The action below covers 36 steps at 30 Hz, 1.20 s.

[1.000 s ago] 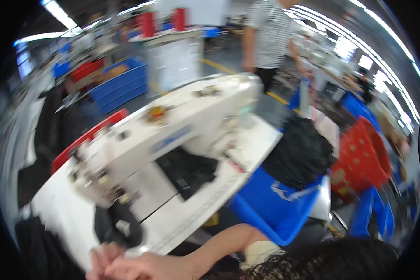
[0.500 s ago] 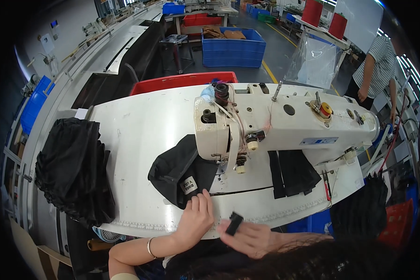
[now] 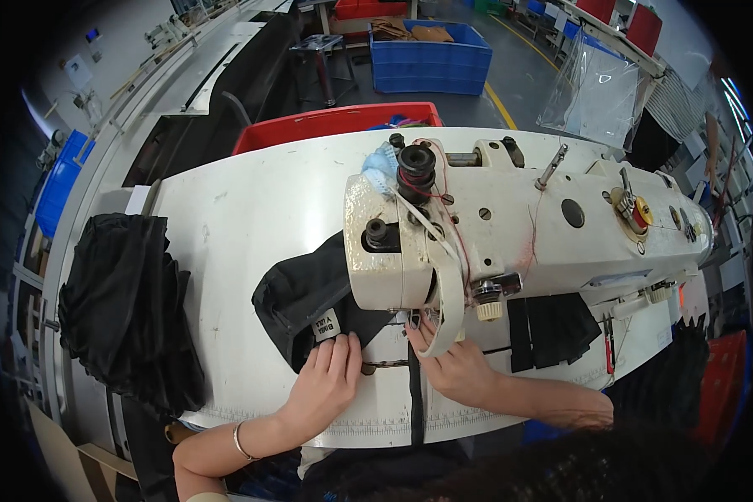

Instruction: Organizing black fabric components and using an industrial sewing machine to assemble bag parts.

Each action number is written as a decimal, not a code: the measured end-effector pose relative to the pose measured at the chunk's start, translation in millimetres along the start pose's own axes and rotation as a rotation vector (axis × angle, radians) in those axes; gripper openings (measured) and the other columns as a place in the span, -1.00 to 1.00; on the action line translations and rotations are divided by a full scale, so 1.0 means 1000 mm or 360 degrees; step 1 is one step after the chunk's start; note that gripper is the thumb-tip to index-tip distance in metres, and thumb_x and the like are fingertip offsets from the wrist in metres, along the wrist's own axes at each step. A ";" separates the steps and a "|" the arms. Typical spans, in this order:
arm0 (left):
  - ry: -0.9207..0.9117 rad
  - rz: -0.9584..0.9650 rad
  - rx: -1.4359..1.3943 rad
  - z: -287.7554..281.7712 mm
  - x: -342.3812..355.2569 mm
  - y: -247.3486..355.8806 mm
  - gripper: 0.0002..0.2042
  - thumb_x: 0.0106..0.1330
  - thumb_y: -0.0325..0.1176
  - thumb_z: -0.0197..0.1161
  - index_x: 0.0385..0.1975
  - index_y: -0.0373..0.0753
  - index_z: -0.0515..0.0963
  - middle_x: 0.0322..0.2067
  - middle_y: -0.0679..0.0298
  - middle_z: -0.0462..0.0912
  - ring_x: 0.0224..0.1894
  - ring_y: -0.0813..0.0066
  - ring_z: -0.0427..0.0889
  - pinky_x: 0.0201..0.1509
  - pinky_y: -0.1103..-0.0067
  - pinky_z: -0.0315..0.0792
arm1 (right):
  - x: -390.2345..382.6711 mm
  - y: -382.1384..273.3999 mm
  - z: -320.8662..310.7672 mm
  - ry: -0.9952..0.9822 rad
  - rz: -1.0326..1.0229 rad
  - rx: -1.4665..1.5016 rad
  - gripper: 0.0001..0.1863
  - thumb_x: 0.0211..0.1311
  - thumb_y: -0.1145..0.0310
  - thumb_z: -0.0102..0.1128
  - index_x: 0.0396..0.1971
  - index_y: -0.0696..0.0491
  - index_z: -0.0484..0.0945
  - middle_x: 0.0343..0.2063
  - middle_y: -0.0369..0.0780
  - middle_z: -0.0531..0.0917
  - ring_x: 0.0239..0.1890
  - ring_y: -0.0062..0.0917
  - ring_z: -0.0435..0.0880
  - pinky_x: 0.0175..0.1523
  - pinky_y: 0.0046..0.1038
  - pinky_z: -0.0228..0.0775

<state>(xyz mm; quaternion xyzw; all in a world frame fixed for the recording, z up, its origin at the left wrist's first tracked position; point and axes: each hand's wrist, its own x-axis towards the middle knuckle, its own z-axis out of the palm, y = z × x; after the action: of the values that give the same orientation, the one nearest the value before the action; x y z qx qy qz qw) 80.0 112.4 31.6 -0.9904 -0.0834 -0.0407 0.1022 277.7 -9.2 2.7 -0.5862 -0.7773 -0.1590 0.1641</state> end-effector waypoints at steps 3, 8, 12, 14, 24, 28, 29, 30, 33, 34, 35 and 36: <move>0.0021 -0.0010 -0.0107 0.008 0.000 -0.007 -0.56 -0.01 -0.46 0.07 -0.09 -0.58 0.37 -0.16 -0.04 0.42 -0.20 0.25 0.42 -0.13 0.52 0.39 | -0.002 -0.001 -0.006 -0.0042 0.0008 -0.0059 -0.52 -0.13 0.46 0.08 -0.12 0.35 0.45 -0.27 0.02 0.53 -0.21 -0.23 0.53 -0.02 -0.36 0.44; 0.0013 0.0020 0.0009 0.000 -0.010 -0.004 -0.59 -0.03 -0.49 0.07 -0.13 -0.59 0.41 -0.10 -0.08 0.40 -0.21 0.22 0.40 -0.10 0.51 0.39 | -0.006 0.002 -0.005 -0.0095 0.0011 -0.0055 -0.56 -0.13 0.44 0.09 -0.15 0.31 0.48 -0.26 -0.04 0.53 -0.15 -0.23 0.49 0.02 -0.32 0.41; 0.0046 -0.0002 0.0015 0.011 -0.006 -0.016 -0.58 -0.04 -0.50 0.08 -0.14 -0.60 0.42 -0.09 -0.11 0.37 -0.23 0.21 0.39 -0.06 0.42 0.38 | -0.001 0.001 -0.011 -0.0043 -0.0115 -0.0156 -0.59 -0.12 0.42 0.09 -0.19 0.30 0.50 -0.19 -0.11 0.51 -0.07 -0.28 0.46 0.04 -0.34 0.38; 0.0261 -0.0078 0.0056 0.011 0.000 -0.019 -0.66 -0.07 -0.50 0.10 -0.25 -0.53 0.45 -0.25 -0.02 0.42 -0.30 0.24 0.38 -0.05 0.35 0.36 | 0.001 0.001 -0.010 -0.0050 -0.0148 -0.0132 -0.58 -0.12 0.42 0.09 -0.19 0.30 0.50 -0.18 -0.12 0.51 -0.08 -0.31 0.46 0.03 -0.35 0.38; 0.0039 -0.0229 -0.1409 -0.020 0.053 -0.013 -0.82 0.05 -0.43 0.18 -0.38 -0.35 0.41 -0.72 0.11 0.44 -0.65 0.17 0.50 -0.55 0.42 0.38 | -0.001 0.019 0.014 -0.0141 -0.0088 -0.0051 -0.61 -0.17 0.42 0.11 -0.23 0.22 0.51 -0.28 -0.08 0.50 -0.23 -0.33 0.51 -0.05 -0.35 0.38; 0.0189 -0.0059 -0.0762 -0.007 0.052 -0.023 -0.81 0.04 -0.41 0.19 -0.34 -0.31 0.53 -0.68 0.26 0.48 -0.63 0.34 0.52 -0.54 0.50 0.39 | -0.017 0.019 0.009 -0.0131 0.0013 0.0064 -0.75 -0.29 0.42 0.14 -0.46 0.12 0.54 -0.36 -0.13 0.48 -0.26 -0.33 0.50 -0.17 -0.34 0.39; 0.0271 0.0005 -0.0458 -0.003 0.048 -0.013 -0.81 -0.01 -0.44 0.19 -0.35 -0.30 0.54 -0.59 0.26 0.51 -0.54 0.38 0.54 -0.49 0.53 0.40 | -0.018 0.018 0.017 -0.0140 -0.0013 0.0106 -0.82 -0.33 0.41 0.14 -0.57 0.09 0.55 -0.38 -0.14 0.47 -0.27 -0.34 0.50 -0.21 -0.35 0.40; 0.0242 -0.0018 -0.0449 0.000 0.047 -0.008 -0.81 -0.01 -0.44 0.19 -0.35 -0.30 0.54 -0.59 0.26 0.51 -0.54 0.38 0.54 -0.49 0.53 0.40 | -0.019 0.016 0.030 -0.0064 0.0000 0.0178 -0.89 -0.43 0.41 0.14 -0.72 0.08 0.52 -0.41 -0.16 0.48 -0.30 -0.37 0.51 -0.25 -0.39 0.39; 0.0792 0.0030 -0.0232 0.002 0.056 0.000 -0.75 -0.08 -0.47 0.17 -0.32 -0.28 0.52 -0.39 0.18 0.49 -0.37 0.37 0.52 -0.38 0.54 0.43 | -0.015 0.021 0.012 -0.0019 0.0001 0.0259 -0.88 -0.50 0.41 0.12 -0.78 0.09 0.51 -0.46 -0.17 0.50 -0.33 -0.39 0.52 -0.27 -0.37 0.40; 0.0599 0.0165 -0.0335 0.019 0.055 -0.002 -0.74 -0.07 -0.47 0.16 -0.30 -0.29 0.51 -0.35 0.13 0.49 -0.33 0.30 0.52 -0.33 0.49 0.43 | -0.007 0.023 -0.005 -0.0001 0.0008 0.0076 -0.88 -0.55 0.40 0.10 -0.83 0.10 0.50 -0.51 -0.19 0.50 -0.39 -0.41 0.53 -0.40 -0.38 0.41; 0.0367 0.0251 -0.0406 0.027 0.047 -0.006 -0.73 -0.05 -0.47 0.16 -0.28 -0.31 0.50 -0.32 0.09 0.48 -0.30 0.24 0.52 -0.29 0.44 0.44 | -0.009 0.020 0.005 0.0014 -0.0011 0.0111 -0.88 -0.55 0.40 0.10 -0.83 0.10 0.50 -0.51 -0.19 0.50 -0.39 -0.41 0.53 -0.40 -0.38 0.41; 0.0318 0.0102 -0.0882 0.036 0.043 -0.013 -0.67 -0.08 -0.51 0.19 -0.23 -0.34 0.47 -0.31 0.04 0.49 -0.28 0.12 0.52 -0.23 0.35 0.43 | -0.015 0.016 0.020 0.0008 -0.0027 0.0170 -0.88 -0.55 0.40 0.10 -0.84 0.10 0.48 -0.52 -0.19 0.50 -0.43 -0.42 0.53 -0.48 -0.39 0.40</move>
<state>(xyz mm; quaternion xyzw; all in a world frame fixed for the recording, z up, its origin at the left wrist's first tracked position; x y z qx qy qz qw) 122.6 139.5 3.0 -0.9738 -0.0273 -0.1558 -0.1632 295.1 -9.3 -21.2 -0.5697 -0.7891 -0.1201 0.1959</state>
